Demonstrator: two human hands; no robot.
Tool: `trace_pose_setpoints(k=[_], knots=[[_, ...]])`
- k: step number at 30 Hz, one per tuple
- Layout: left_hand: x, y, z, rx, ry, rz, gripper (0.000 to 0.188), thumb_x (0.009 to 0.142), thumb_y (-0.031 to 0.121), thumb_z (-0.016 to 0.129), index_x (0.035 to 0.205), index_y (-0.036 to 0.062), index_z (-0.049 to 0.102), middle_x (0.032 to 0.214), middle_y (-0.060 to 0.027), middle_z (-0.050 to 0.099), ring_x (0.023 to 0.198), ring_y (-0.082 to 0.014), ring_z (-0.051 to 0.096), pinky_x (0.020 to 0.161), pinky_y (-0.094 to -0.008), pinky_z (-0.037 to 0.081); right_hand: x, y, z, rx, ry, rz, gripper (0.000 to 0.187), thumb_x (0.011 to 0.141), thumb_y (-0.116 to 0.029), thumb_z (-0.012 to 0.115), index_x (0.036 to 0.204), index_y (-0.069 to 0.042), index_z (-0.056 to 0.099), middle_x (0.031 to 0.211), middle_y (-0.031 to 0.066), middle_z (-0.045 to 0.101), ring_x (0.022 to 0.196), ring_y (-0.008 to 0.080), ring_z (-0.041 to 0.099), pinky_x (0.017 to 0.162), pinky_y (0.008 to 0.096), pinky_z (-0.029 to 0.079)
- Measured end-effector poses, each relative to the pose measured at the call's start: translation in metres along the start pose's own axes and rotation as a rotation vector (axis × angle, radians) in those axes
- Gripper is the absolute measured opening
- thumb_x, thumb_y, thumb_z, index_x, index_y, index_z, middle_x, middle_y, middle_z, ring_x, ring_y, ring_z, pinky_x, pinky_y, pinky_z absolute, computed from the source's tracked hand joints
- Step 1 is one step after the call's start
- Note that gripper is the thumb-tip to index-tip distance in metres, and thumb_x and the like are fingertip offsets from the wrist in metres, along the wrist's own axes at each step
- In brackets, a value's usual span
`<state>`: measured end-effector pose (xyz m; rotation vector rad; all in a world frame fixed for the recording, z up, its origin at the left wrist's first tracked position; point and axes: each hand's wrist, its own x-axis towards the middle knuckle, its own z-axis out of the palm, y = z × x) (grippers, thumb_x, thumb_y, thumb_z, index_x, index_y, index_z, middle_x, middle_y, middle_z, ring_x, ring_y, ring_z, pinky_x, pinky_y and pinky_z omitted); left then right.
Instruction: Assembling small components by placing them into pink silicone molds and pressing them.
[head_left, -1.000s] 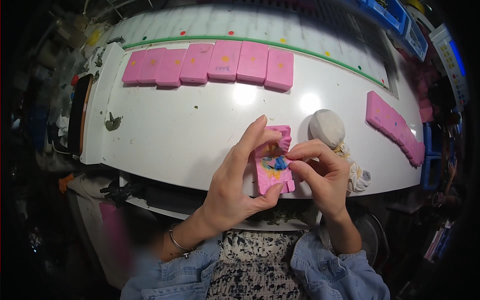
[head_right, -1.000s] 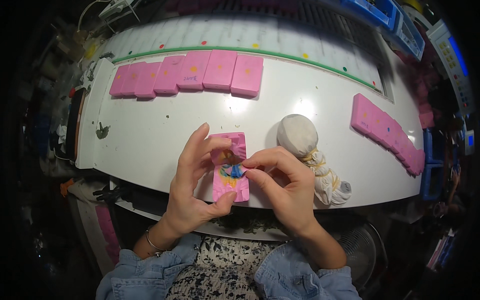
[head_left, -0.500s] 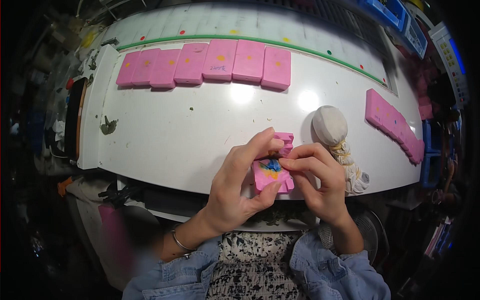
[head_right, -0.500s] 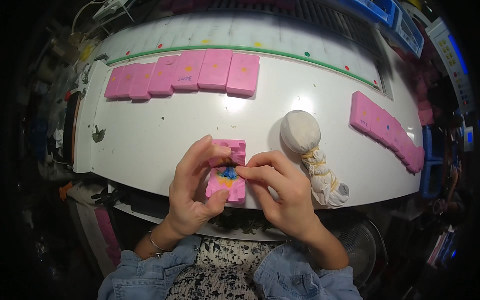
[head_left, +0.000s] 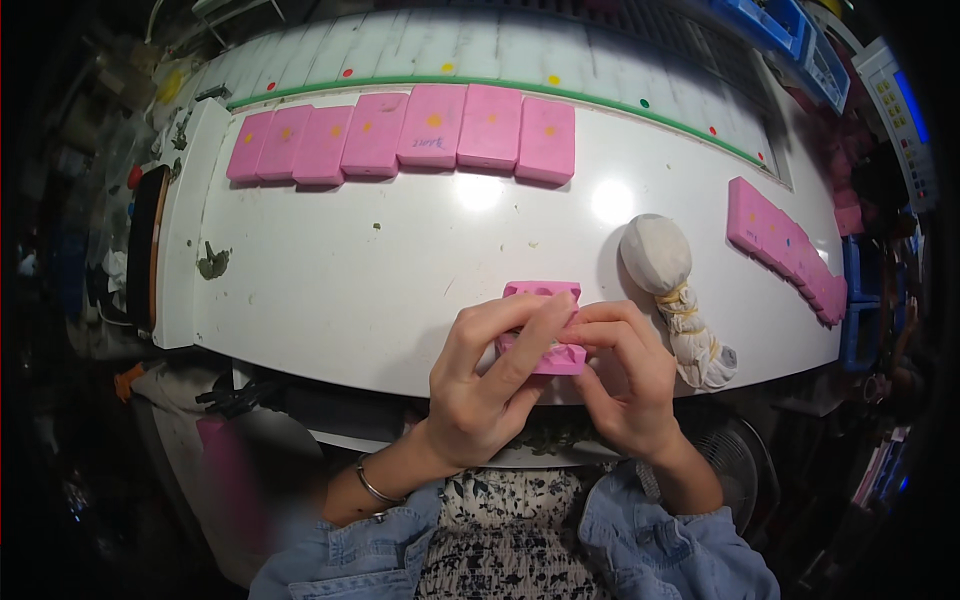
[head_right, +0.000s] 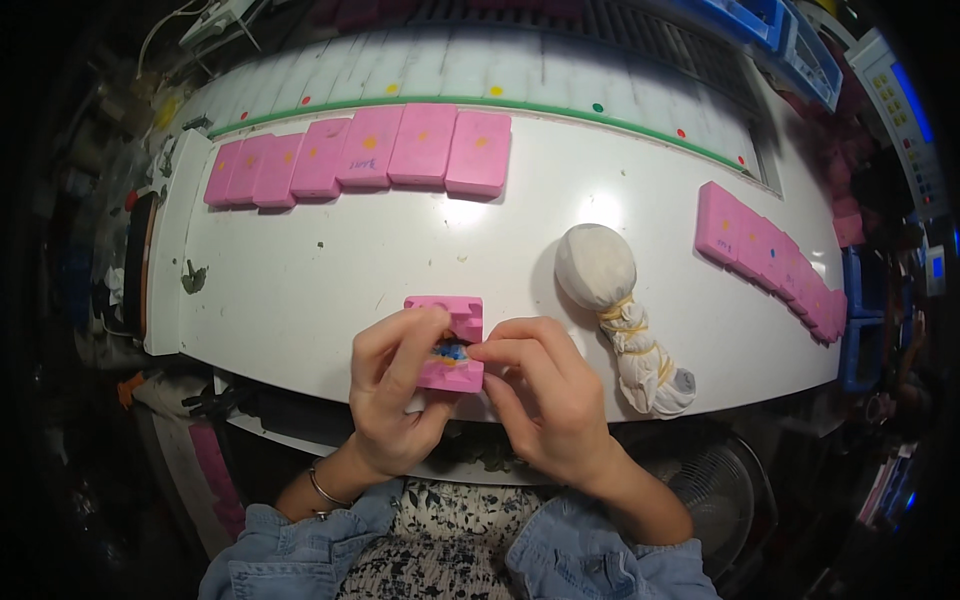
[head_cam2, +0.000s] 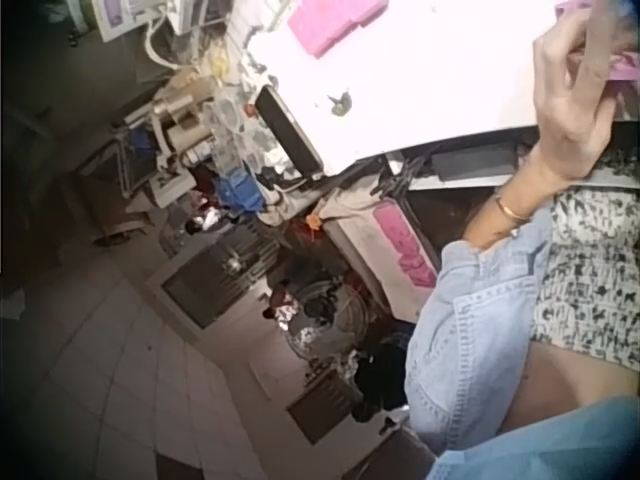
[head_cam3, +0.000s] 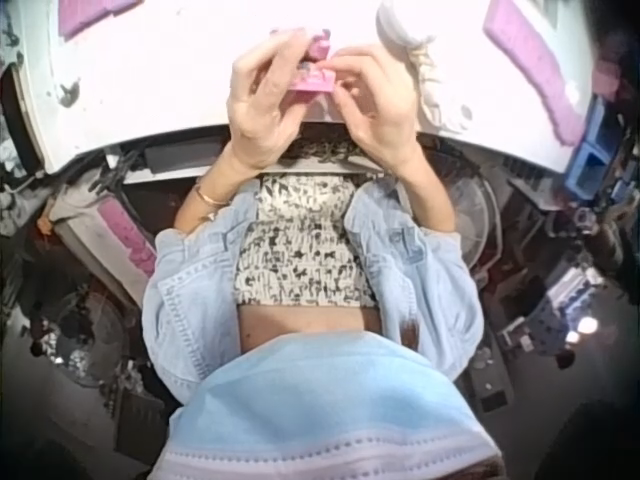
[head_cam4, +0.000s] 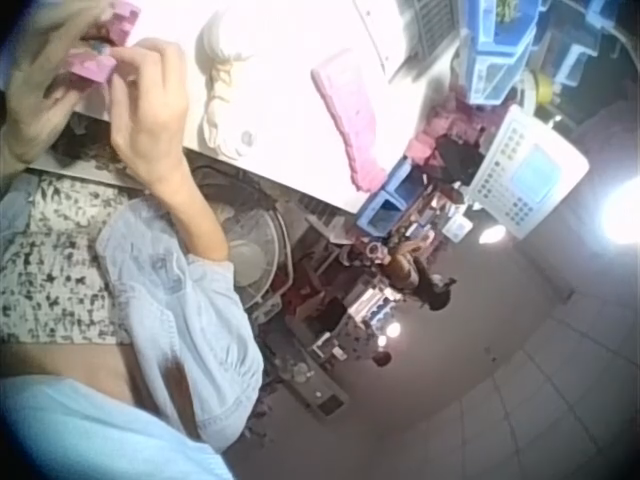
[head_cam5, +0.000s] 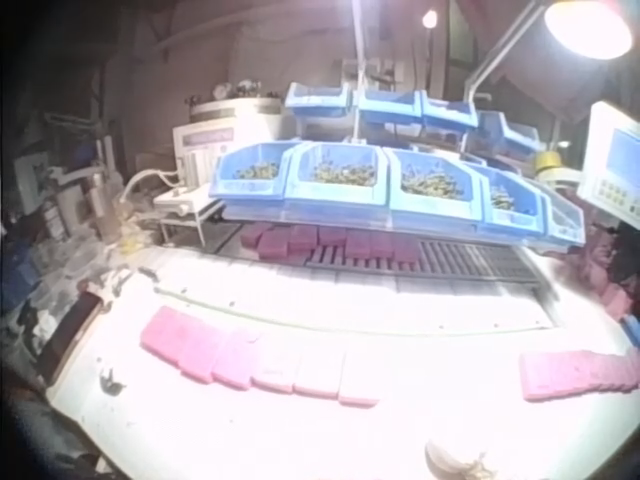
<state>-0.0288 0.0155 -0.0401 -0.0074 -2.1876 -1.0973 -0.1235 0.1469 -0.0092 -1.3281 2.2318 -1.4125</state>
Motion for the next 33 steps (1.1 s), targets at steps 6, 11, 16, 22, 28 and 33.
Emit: trace_pose_setpoints(k=[6, 11, 16, 22, 28, 33], knots=[[0.001, 0.002, -0.005, -0.193, 0.063, -0.316, 0.051, 0.066, -0.009, 0.067, 0.115, 0.0026, 0.056, 0.107, -0.0138, 0.057, 0.088, -0.0251, 0.060, 0.074, -0.0289, 0.049, -0.014, 0.012, 0.010, 0.082, 0.092, 0.024, 0.020, 0.070, 0.012, 0.063, 0.087, 0.003, 0.056, 0.095, 0.0128, 0.056, 0.077, 0.0190, 0.061, 0.064, 0.0245, 0.052], [0.005, 0.000, -0.012, -0.293, -0.047, -0.358, 0.039, 0.067, -0.005, 0.069, 0.105, 0.0006, 0.058, 0.092, -0.0117, 0.063, 0.083, -0.0228, 0.063, 0.070, -0.0284, 0.050, -0.007, 0.002, 0.007, 0.237, 0.181, 0.202, 0.031, 0.070, 0.007, 0.067, 0.100, 0.002, 0.058, 0.102, 0.0136, 0.057, 0.086, 0.0191, 0.060, 0.069, 0.0271, 0.052], [0.018, 0.004, -0.024, -0.250, -0.096, -0.330, 0.041, 0.070, -0.001, 0.070, 0.109, -0.0001, 0.059, 0.094, -0.0124, 0.063, 0.085, -0.0203, 0.063, 0.073, -0.0273, 0.050, 0.012, 0.000, 0.000, 0.216, 0.060, -0.030, 0.035, 0.070, 0.004, 0.068, 0.104, 0.002, 0.059, 0.095, 0.0146, 0.059, 0.082, 0.0209, 0.059, 0.067, 0.0270, 0.049], [0.021, -0.007, -0.037, -0.480, -0.090, -0.450, 0.035, 0.073, 0.002, 0.071, 0.107, -0.0015, 0.062, 0.092, -0.0112, 0.065, 0.083, -0.0155, 0.063, 0.074, -0.0270, 0.050, 0.024, -0.005, 0.002, 0.171, 0.054, -0.034, 0.022, 0.072, 0.003, 0.066, 0.093, 0.003, 0.060, 0.079, 0.0117, 0.058, 0.070, 0.0187, 0.057, 0.064, 0.0270, 0.046], [0.037, -0.002, -0.056, -0.300, -0.076, -0.371, 0.028, 0.073, 0.001, 0.070, 0.100, -0.0038, 0.065, 0.087, -0.0116, 0.066, 0.081, -0.0163, 0.063, 0.074, -0.0273, 0.051, 0.040, -0.007, 0.010, 0.331, 0.059, 0.050, 0.021, 0.072, 0.002, 0.067, 0.092, 0.002, 0.060, 0.078, 0.0100, 0.057, 0.069, 0.0159, 0.055, 0.064, 0.0255, 0.045], [0.051, -0.020, -0.070, -0.726, -0.143, -0.573, 0.041, 0.079, 0.014, 0.070, 0.115, -0.0007, 0.057, 0.105, -0.0108, 0.062, 0.094, -0.0171, 0.060, 0.075, -0.0268, 0.050, 0.054, -0.012, 0.020, 0.678, 0.080, 0.097, 0.022, 0.076, 0.004, 0.064, 0.096, 0.005, 0.056, 0.087, 0.0090, 0.057, 0.079, 0.0139, 0.055, 0.073, 0.0252, 0.044]])
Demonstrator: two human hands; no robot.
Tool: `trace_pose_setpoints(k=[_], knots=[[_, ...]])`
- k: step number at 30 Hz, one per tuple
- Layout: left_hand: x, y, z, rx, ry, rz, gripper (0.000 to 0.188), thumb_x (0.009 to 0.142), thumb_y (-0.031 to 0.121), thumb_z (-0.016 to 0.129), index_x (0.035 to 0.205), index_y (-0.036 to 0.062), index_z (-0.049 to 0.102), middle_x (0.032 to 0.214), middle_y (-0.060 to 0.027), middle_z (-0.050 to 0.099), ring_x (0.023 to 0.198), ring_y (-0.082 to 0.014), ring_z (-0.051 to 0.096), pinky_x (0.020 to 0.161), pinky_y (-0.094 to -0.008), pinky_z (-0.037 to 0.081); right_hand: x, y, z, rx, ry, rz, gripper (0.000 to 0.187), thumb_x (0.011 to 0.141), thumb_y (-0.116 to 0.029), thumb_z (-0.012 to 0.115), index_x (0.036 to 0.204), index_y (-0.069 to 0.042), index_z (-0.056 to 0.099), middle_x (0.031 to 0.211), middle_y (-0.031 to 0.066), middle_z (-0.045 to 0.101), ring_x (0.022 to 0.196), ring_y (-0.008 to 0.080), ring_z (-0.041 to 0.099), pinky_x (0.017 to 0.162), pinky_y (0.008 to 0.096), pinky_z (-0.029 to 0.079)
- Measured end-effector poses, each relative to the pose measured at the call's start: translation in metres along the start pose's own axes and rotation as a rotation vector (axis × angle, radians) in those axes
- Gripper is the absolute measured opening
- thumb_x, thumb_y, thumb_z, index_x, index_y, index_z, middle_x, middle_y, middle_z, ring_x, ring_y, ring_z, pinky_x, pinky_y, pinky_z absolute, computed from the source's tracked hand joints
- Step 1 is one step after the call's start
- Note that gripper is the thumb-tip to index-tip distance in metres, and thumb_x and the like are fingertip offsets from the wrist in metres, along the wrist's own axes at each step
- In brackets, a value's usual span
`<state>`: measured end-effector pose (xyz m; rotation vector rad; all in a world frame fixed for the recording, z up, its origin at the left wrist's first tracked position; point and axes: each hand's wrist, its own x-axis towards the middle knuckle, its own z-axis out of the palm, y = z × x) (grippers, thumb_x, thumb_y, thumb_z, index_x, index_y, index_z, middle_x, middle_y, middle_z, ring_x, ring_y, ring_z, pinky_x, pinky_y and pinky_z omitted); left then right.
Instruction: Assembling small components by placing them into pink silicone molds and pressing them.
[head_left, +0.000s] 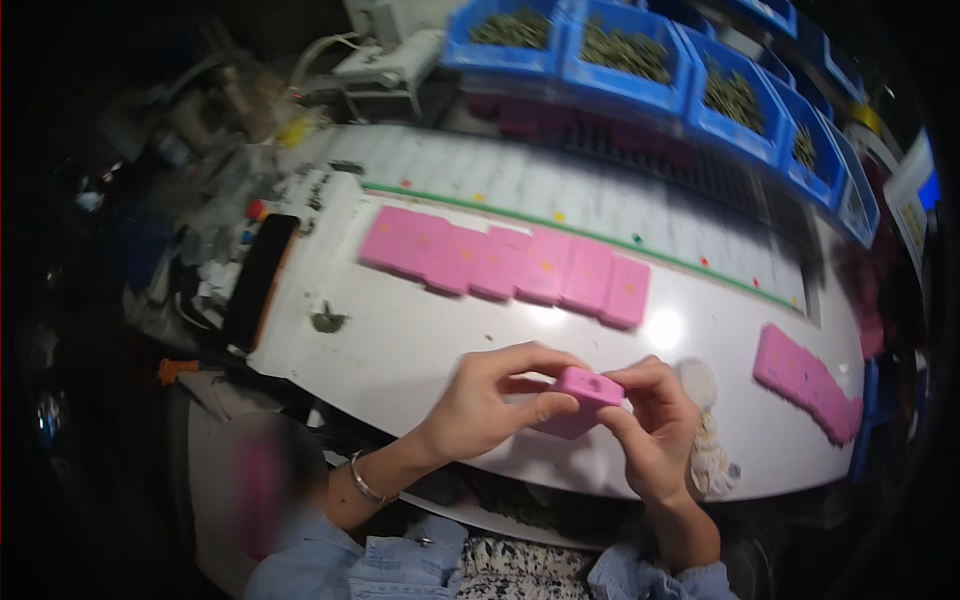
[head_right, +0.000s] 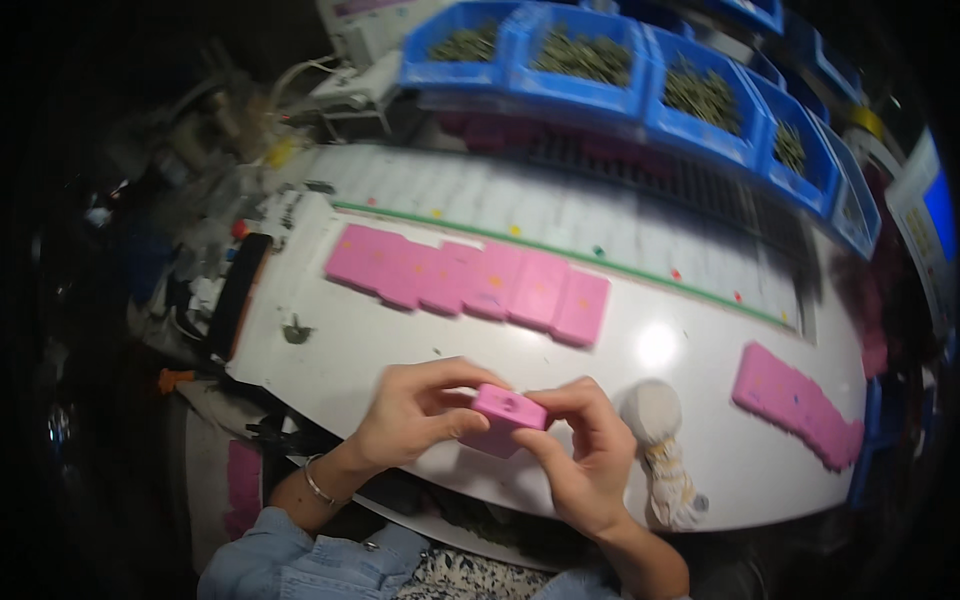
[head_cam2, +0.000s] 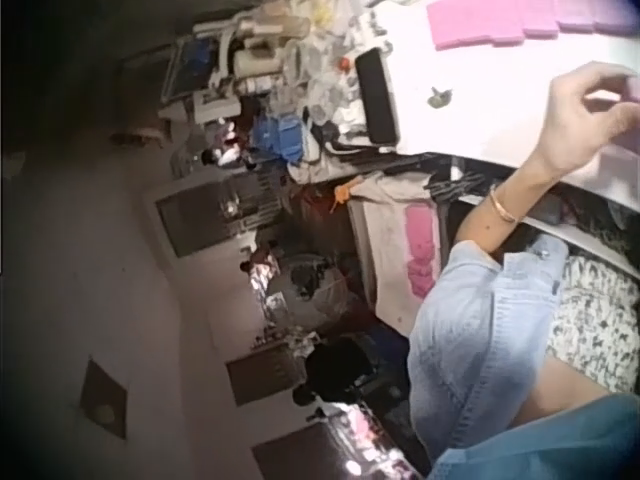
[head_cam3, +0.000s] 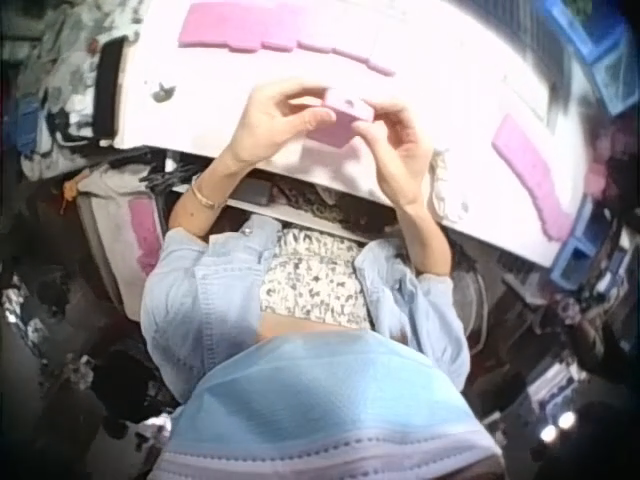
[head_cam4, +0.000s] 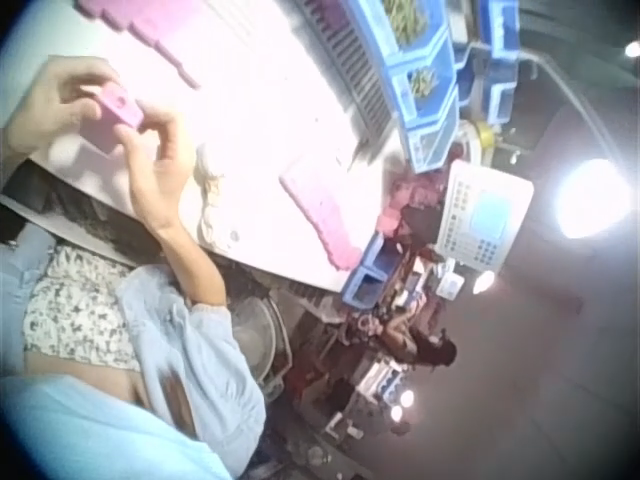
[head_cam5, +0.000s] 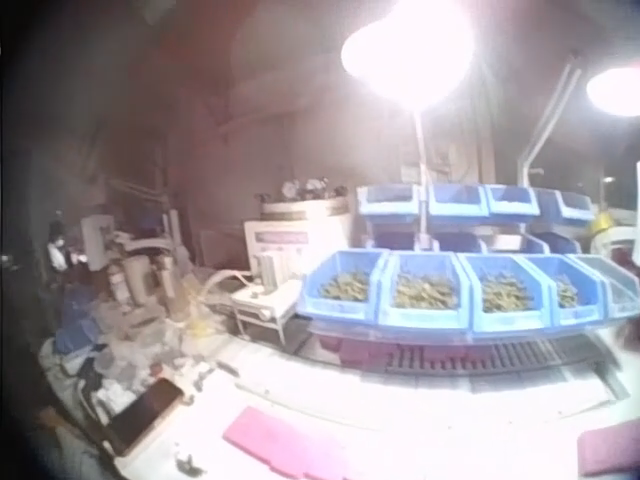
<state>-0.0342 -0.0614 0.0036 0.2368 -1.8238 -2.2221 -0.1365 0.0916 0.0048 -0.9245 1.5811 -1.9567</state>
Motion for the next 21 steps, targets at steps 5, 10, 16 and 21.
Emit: trace_pose_setpoints(k=[5, 10, 16, 21], knots=[[0.031, 0.024, -0.027, -0.170, -0.320, -0.430, 0.057, 0.092, 0.050, 0.039, 0.115, -0.0005, 0.051, 0.097, -0.0092, 0.059, 0.080, -0.0135, 0.057, 0.068, -0.0257, 0.049, 0.019, -0.001, 0.009, 0.079, 0.064, 0.131, 0.031, 0.076, 0.004, 0.063, 0.105, 0.003, 0.052, 0.100, 0.0097, 0.054, 0.092, 0.0165, 0.054, 0.079, 0.0271, 0.045], [0.084, 0.050, -0.101, -0.123, 0.274, -0.283, 0.029, 0.093, 0.025, 0.048, 0.097, -0.0017, 0.057, 0.083, -0.0071, 0.060, 0.075, -0.0150, 0.059, 0.065, -0.0275, 0.050, 0.028, 0.012, -0.003, -0.591, 0.204, -0.067, 0.036, 0.073, 0.002, 0.061, 0.108, 0.000, 0.052, 0.107, 0.0115, 0.050, 0.101, 0.0224, 0.049, 0.080, 0.0323, 0.044], [0.173, 0.054, -0.256, 0.893, 0.869, -0.113, 0.032, 0.061, 0.020, 0.076, 0.081, -0.0013, 0.064, 0.081, -0.0134, 0.065, 0.073, -0.0204, 0.064, 0.067, -0.0297, 0.052, 0.038, 0.013, 0.000, -0.901, 0.187, -0.118, 0.050, 0.070, 0.003, 0.060, 0.118, 0.002, 0.046, 0.127, 0.0206, 0.036, 0.119, 0.0352, 0.036, 0.099, 0.0414, 0.030], [0.194, 0.048, -0.274, 1.367, 0.889, -0.149, 0.043, 0.059, 0.033, 0.078, 0.085, 0.0019, 0.065, 0.090, -0.0186, 0.064, 0.089, -0.0328, 0.062, 0.080, -0.0370, 0.050, 0.044, 0.017, -0.005, -0.919, 0.132, 0.040, 0.061, 0.069, 0.004, 0.060, 0.126, 0.003, 0.038, 0.138, 0.0237, 0.025, 0.128, 0.0395, 0.025, 0.106, 0.0429, 0.023]])
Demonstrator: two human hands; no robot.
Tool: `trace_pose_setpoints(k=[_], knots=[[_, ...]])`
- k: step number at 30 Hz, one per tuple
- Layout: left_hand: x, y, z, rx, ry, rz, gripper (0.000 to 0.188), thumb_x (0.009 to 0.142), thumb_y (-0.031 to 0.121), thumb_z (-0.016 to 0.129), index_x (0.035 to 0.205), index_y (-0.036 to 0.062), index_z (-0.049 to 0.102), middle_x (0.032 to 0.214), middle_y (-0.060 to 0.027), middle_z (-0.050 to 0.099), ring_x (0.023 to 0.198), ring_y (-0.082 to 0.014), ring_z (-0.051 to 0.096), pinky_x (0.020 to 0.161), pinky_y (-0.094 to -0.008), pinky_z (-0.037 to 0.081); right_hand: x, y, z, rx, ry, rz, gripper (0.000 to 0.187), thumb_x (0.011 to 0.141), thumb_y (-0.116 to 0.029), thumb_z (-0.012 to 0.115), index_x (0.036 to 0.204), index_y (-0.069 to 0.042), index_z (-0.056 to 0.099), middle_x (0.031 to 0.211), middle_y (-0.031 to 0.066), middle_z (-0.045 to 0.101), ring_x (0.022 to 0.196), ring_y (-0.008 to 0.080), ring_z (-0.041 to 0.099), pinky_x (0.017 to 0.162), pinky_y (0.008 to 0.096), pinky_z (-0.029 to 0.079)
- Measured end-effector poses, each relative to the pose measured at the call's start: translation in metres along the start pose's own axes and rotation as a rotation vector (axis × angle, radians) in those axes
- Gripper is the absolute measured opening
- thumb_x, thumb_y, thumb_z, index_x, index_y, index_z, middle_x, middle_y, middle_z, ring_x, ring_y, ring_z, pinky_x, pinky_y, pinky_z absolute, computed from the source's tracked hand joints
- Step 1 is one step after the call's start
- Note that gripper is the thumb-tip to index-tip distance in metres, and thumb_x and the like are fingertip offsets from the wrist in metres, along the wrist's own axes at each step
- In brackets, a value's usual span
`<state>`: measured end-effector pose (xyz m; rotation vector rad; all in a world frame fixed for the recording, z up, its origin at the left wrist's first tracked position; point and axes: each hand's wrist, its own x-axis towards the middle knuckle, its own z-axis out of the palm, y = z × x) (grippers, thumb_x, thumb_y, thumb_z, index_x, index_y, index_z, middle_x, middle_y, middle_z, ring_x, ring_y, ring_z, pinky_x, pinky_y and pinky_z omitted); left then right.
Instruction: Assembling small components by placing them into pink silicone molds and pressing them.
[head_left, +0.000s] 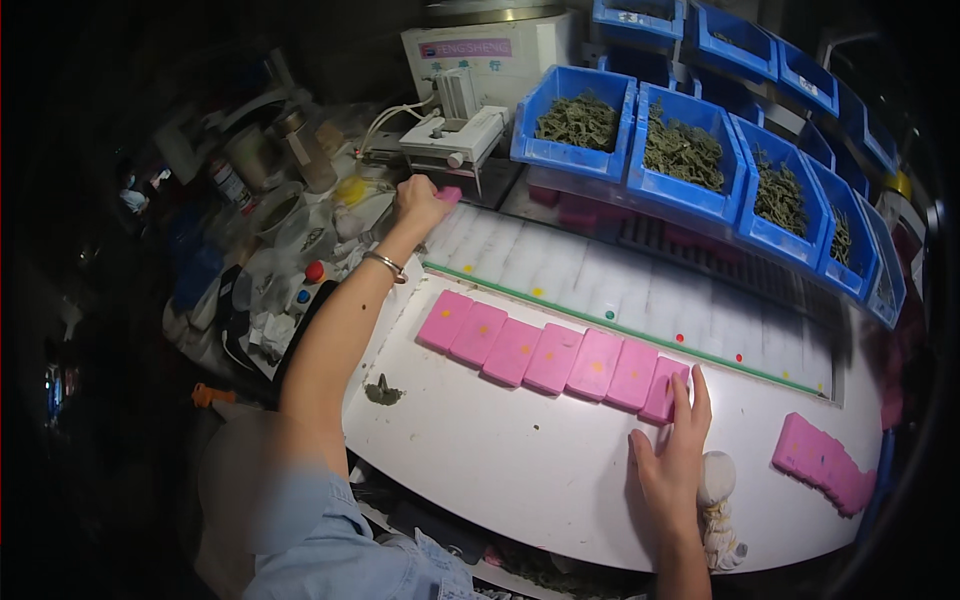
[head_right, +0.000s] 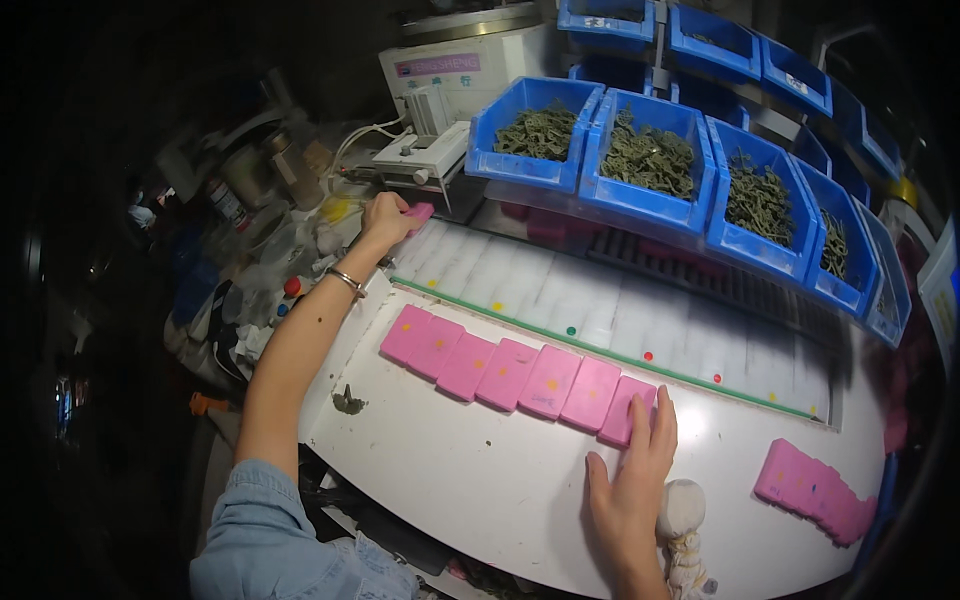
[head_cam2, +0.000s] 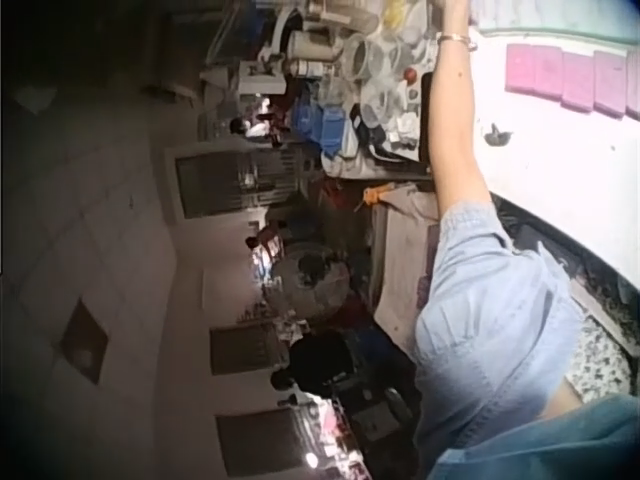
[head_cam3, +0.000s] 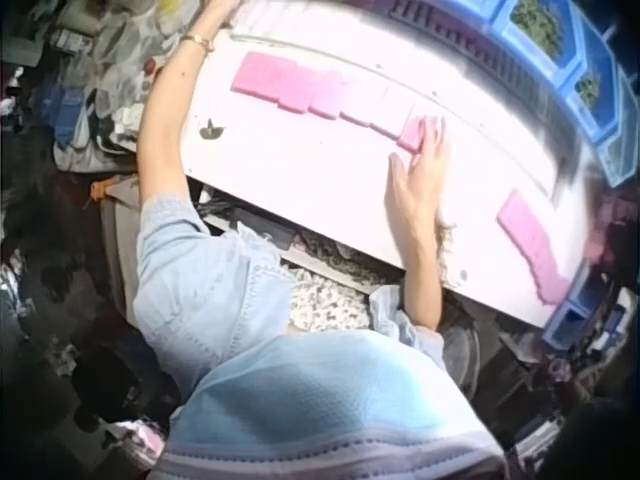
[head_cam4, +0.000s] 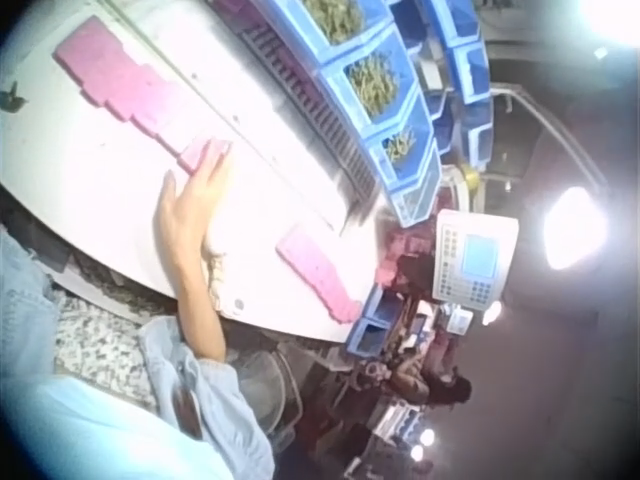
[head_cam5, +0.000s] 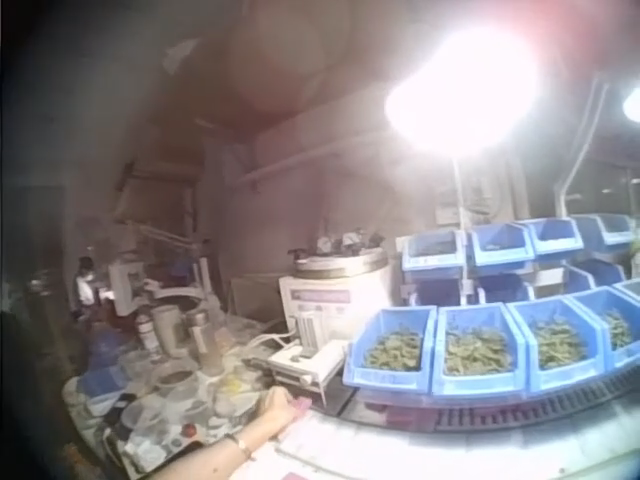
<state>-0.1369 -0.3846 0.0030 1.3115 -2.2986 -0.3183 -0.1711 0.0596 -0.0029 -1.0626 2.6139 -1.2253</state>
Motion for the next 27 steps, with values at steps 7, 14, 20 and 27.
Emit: trace_pose_setpoints(k=[7, 14, 20, 27], knots=[[-0.031, 0.026, -0.011, 0.072, -0.063, 0.313, 0.039, 0.069, 0.028, 0.070, 0.095, 0.0008, 0.061, 0.095, -0.0187, 0.062, 0.104, -0.0330, 0.053, 0.088, -0.0403, 0.043, 0.010, 0.024, 0.007, 0.086, 0.007, 0.003, 0.072, 0.066, 0.006, 0.063, 0.131, 0.002, 0.033, 0.133, 0.0230, 0.029, 0.124, 0.0397, 0.031, 0.104, 0.0390, 0.027], [-0.235, 0.147, -0.051, -0.670, -1.062, 0.310, 0.043, 0.088, 0.029, 0.057, 0.115, -0.0039, 0.053, 0.093, -0.0086, 0.062, 0.076, -0.0127, 0.058, 0.066, -0.0263, 0.049, -0.008, -0.008, -0.010, 0.114, 0.188, -0.196, 0.083, 0.062, 0.005, 0.066, 0.136, -0.001, 0.029, 0.112, 0.0206, 0.035, 0.103, 0.0357, 0.043, 0.089, 0.0378, 0.040], [-0.307, 0.150, -0.055, -1.137, -1.476, -0.061, 0.058, 0.093, 0.051, 0.038, 0.114, -0.0027, 0.044, 0.085, -0.0057, 0.051, 0.074, -0.0123, 0.054, 0.063, -0.0235, 0.047, -0.043, -0.023, -0.017, 0.042, 0.199, -0.338, 0.088, 0.054, 0.003, 0.070, 0.133, 0.007, 0.032, 0.109, 0.0185, 0.044, 0.098, 0.0295, 0.045, 0.082, 0.0343, 0.040], [-0.338, 0.160, -0.051, -1.427, -1.209, -0.387, 0.059, 0.093, 0.054, 0.031, 0.107, -0.0007, 0.047, 0.087, -0.0085, 0.051, 0.074, -0.0153, 0.055, 0.069, -0.0324, 0.054, -0.064, -0.016, -0.024, -0.148, 0.397, -0.485, 0.077, 0.059, -0.007, 0.078, 0.125, 0.008, 0.042, 0.103, 0.0168, 0.046, 0.090, 0.0258, 0.046, 0.076, 0.0333, 0.040]])
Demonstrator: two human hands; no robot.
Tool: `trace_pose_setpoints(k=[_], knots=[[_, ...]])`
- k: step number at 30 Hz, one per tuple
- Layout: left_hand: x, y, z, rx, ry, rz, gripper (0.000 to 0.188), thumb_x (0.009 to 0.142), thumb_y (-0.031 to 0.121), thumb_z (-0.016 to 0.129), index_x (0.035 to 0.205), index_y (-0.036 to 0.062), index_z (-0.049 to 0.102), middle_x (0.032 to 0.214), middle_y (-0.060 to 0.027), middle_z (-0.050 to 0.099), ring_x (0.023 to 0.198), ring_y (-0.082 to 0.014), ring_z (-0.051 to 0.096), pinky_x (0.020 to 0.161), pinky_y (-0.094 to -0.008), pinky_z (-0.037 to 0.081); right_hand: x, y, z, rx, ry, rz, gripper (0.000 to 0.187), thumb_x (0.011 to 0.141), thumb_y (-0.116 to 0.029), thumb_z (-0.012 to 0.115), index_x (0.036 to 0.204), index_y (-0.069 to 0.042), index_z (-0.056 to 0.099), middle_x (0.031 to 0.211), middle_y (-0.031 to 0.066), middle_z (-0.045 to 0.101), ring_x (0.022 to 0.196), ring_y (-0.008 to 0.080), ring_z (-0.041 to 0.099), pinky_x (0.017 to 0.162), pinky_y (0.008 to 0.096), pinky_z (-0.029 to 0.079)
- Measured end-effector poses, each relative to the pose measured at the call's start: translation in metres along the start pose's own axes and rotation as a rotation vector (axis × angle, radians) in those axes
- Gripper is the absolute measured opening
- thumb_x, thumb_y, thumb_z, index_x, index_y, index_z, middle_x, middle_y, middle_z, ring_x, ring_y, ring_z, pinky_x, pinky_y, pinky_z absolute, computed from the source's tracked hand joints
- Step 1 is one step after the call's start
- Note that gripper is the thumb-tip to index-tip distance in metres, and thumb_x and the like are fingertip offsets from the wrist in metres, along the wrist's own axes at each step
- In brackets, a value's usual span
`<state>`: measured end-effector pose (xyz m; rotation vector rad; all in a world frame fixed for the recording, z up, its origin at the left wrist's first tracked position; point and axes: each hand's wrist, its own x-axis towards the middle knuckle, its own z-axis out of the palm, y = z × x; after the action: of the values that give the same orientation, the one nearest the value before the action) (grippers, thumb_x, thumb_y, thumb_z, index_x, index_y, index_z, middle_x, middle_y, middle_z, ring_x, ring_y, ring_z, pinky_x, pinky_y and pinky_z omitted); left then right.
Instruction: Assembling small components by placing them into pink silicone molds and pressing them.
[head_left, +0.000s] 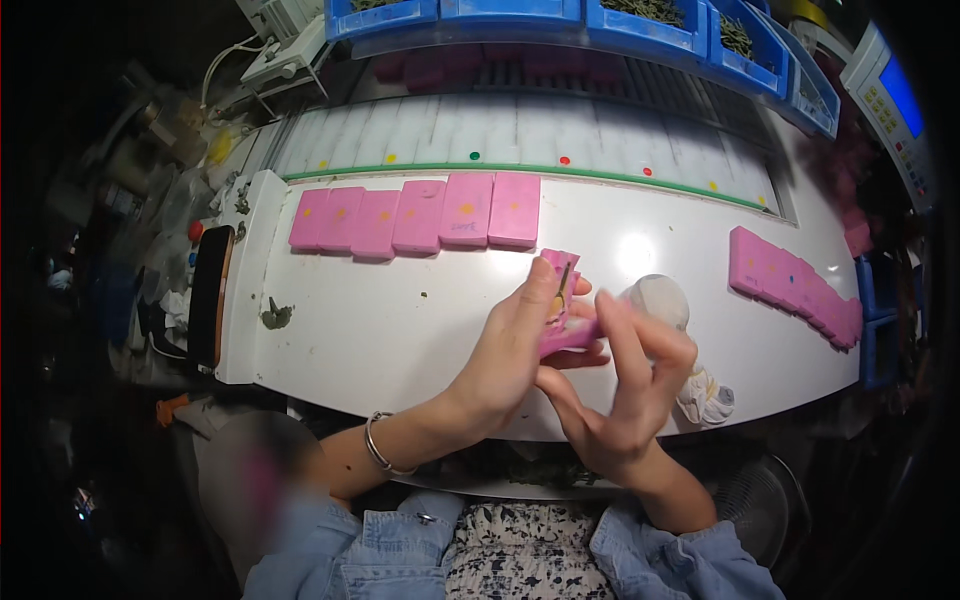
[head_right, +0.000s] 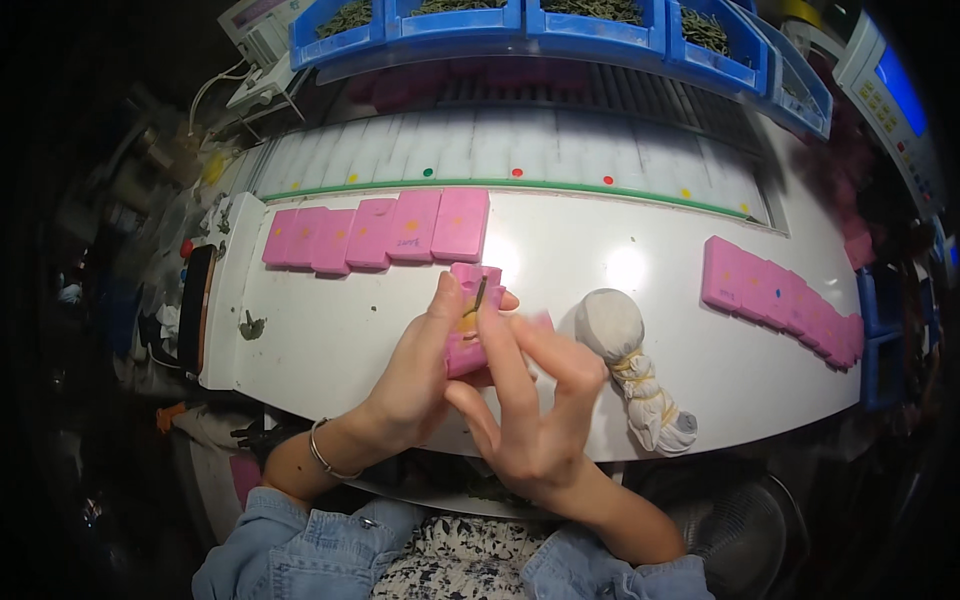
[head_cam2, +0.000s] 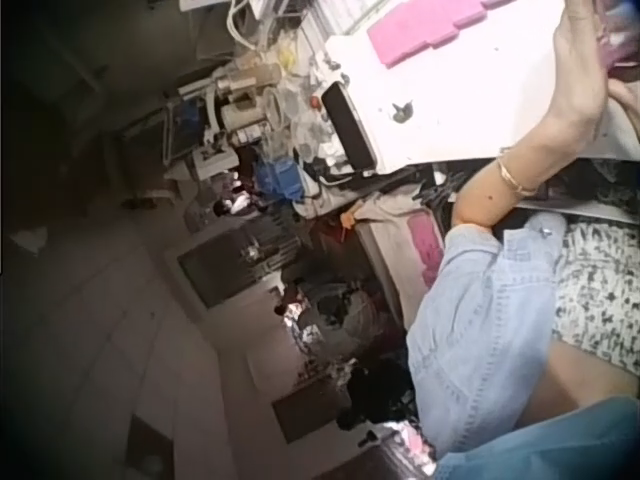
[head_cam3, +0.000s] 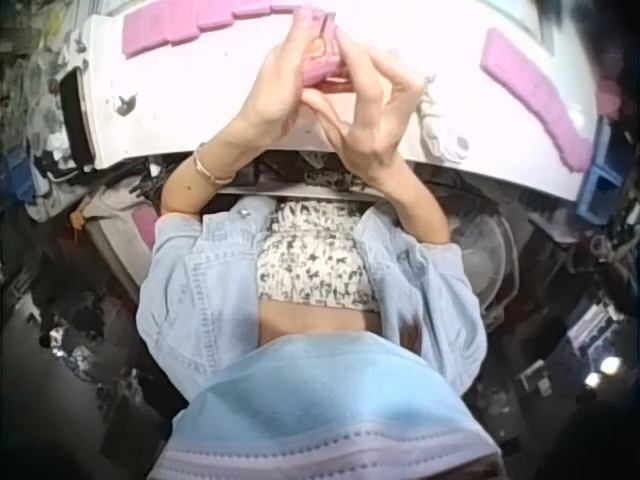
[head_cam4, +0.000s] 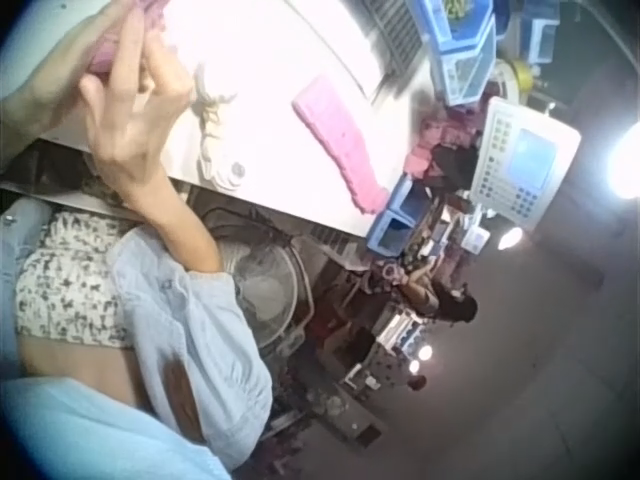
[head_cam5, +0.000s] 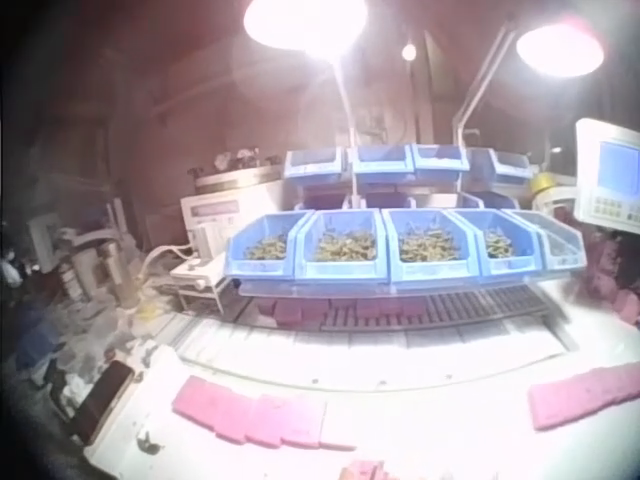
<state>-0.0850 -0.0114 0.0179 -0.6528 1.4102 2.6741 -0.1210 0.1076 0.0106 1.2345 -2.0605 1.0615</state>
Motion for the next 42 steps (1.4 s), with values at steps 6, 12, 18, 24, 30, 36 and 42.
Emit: trace_pose_setpoints(k=[6, 12, 18, 24, 30, 36, 42], knots=[[0.001, -0.009, -0.008, -0.182, -0.102, 0.113, 0.064, 0.092, 0.055, 0.028, 0.096, -0.0045, 0.051, 0.076, -0.0103, 0.056, 0.059, -0.0147, 0.055, 0.057, -0.0288, 0.052, -0.028, -0.017, -0.012, 0.340, -0.192, -0.120, 0.036, 0.064, 0.000, 0.068, 0.099, -0.002, 0.062, 0.067, 0.0056, 0.052, 0.055, 0.0201, 0.050, 0.049, 0.0299, 0.038], [-0.021, -0.007, 0.000, 0.155, -0.076, 0.251, 0.060, 0.098, 0.040, 0.020, 0.077, -0.0042, 0.054, 0.059, -0.0078, 0.052, 0.047, -0.0107, 0.049, 0.046, -0.0255, 0.045, 0.010, -0.008, -0.018, 0.651, -0.050, 0.432, 0.019, 0.082, 0.010, 0.052, 0.100, 0.005, 0.056, 0.070, 0.0085, 0.055, 0.053, 0.0101, 0.058, 0.048, 0.0220, 0.046], [-0.023, -0.012, -0.001, 0.293, -0.042, 0.192, 0.063, 0.097, 0.043, 0.019, 0.077, -0.0043, 0.055, 0.059, -0.0090, 0.053, 0.046, -0.0112, 0.049, 0.044, -0.0256, 0.046, 0.014, -0.002, -0.025, 0.727, -0.229, 0.639, 0.011, 0.089, 0.003, 0.045, 0.097, 0.006, 0.053, 0.075, 0.0068, 0.054, 0.055, 0.0102, 0.059, 0.045, 0.0236, 0.048], [-0.025, -0.010, 0.002, 0.136, -0.067, 0.081, 0.064, 0.097, 0.043, 0.018, 0.083, -0.0053, 0.057, 0.064, -0.0113, 0.056, 0.046, -0.0112, 0.049, 0.043, -0.0260, 0.048, 0.011, 0.001, -0.029, 0.913, -0.091, 0.736, 0.010, 0.090, 0.000, 0.045, 0.096, 0.004, 0.052, 0.080, 0.0066, 0.053, 0.057, 0.0080, 0.051, 0.049, 0.0199, 0.043], [-0.032, -0.004, 0.012, 0.203, -0.138, 0.093, 0.067, 0.096, 0.050, 0.015, 0.132, -0.0030, 0.033, 0.068, -0.0094, 0.054, 0.048, -0.0140, 0.050, 0.046, -0.0267, 0.047, 0.003, 0.018, -0.013, 0.892, -0.293, 0.798, 0.029, 0.095, -0.022, 0.040, 0.093, 0.003, 0.055, 0.082, 0.0073, 0.053, 0.056, 0.0079, 0.047, 0.049, 0.0158, 0.037], [-0.026, -0.007, 0.007, 0.277, -0.321, 0.161, 0.064, 0.092, 0.057, 0.026, 0.120, 0.0012, 0.038, 0.066, -0.0088, 0.052, 0.048, -0.0115, 0.049, 0.044, -0.0228, 0.045, -0.006, 0.018, 0.007, 1.494, -0.373, 1.089, 0.045, 0.097, -0.036, 0.031, 0.106, 0.002, 0.053, 0.067, 0.0119, 0.060, 0.030, 0.0123, 0.045, 0.025, 0.0199, 0.033], [-0.019, -0.013, -0.001, 0.168, -0.106, 0.187, 0.033, 0.097, 0.036, 0.034, 0.103, 0.0051, 0.045, 0.063, -0.0035, 0.050, 0.044, -0.0051, 0.043, 0.042, -0.0188, 0.039, -0.012, 0.018, -0.004, 0.865, -0.029, 0.806, 0.029, 0.096, -0.023, 0.042, 0.106, 0.000, 0.057, 0.094, 0.0056, 0.052, 0.074, 0.0071, 0.050, 0.063, 0.0192, 0.041]])
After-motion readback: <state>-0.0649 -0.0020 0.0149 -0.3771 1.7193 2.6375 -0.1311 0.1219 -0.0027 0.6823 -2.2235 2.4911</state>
